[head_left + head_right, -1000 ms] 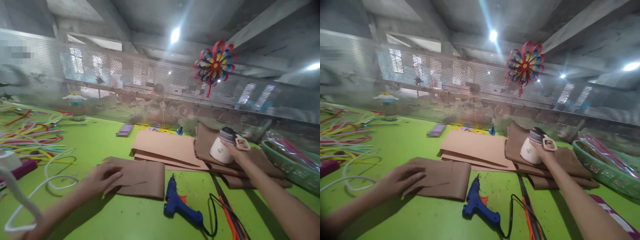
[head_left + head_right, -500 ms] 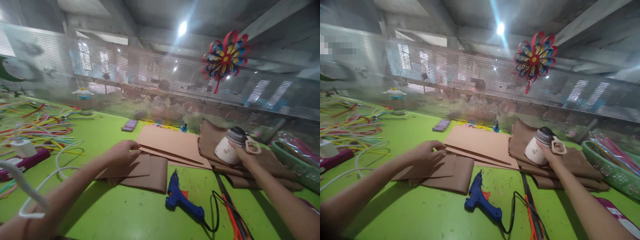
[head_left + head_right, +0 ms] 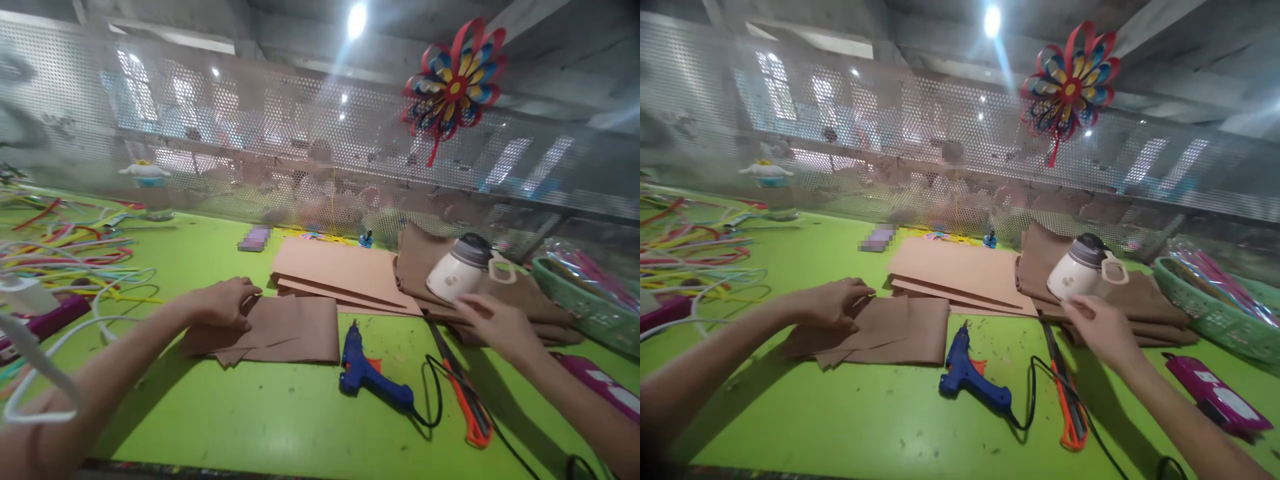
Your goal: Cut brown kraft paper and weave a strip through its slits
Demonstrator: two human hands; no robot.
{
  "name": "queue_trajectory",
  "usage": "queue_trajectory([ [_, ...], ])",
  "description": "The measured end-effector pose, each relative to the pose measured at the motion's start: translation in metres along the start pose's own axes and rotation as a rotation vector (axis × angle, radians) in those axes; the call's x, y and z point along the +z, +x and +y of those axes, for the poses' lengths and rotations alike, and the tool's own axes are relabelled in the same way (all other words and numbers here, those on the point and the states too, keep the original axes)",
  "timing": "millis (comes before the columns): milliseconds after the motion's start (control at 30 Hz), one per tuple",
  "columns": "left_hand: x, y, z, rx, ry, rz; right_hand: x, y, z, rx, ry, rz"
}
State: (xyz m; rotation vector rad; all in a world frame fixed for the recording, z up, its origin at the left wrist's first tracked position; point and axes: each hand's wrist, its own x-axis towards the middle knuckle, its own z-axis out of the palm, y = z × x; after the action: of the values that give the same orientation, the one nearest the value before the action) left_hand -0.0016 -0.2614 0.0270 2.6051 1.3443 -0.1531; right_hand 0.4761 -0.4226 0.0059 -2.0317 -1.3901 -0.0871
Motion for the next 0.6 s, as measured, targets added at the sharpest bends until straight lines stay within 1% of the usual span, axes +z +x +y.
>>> queue_trajectory([
  [33,-0.002,0.006,-0.001,0.0,0.023,-0.027,-0.004,-0.017,-0.022,-0.153,0.068,-0.109],
  [67,-0.003,0.011,-0.002,-0.003,0.036,-0.052,-0.006,-0.034,-0.046,-0.309,0.078,-0.238],
  [100,-0.004,0.015,-0.003,-0.007,0.039,-0.075,-0.006,-0.049,-0.068,-0.435,0.039,-0.364],
  [133,-0.005,0.019,-0.003,-0.007,0.032,-0.089,-0.003,-0.062,-0.088,-0.513,-0.03,-0.494],
  [200,-0.007,0.022,-0.004,-0.003,0.004,-0.087,0.007,-0.082,-0.118,-0.556,-0.173,-0.638],
  [233,-0.007,0.022,-0.004,0.004,-0.008,-0.074,0.014,-0.089,-0.126,-0.556,-0.24,-0.672],
  [267,-0.006,0.021,-0.004,0.014,-0.015,-0.06,0.021,-0.094,-0.131,-0.552,-0.291,-0.674],
  [333,-0.005,0.017,-0.005,0.034,-0.015,-0.033,0.032,-0.1,-0.132,-0.54,-0.34,-0.645],
  [433,-0.003,0.011,-0.005,0.07,-0.023,0.003,0.036,-0.104,-0.127,-0.483,-0.309,-0.626],
  [533,-0.003,0.006,-0.002,0.056,-0.047,0.019,0.024,-0.105,-0.12,-0.37,-0.224,-0.636],
  [600,-0.004,0.004,0.001,0.033,-0.06,0.002,0.004,-0.104,-0.107,-0.316,-0.153,-0.615],
])
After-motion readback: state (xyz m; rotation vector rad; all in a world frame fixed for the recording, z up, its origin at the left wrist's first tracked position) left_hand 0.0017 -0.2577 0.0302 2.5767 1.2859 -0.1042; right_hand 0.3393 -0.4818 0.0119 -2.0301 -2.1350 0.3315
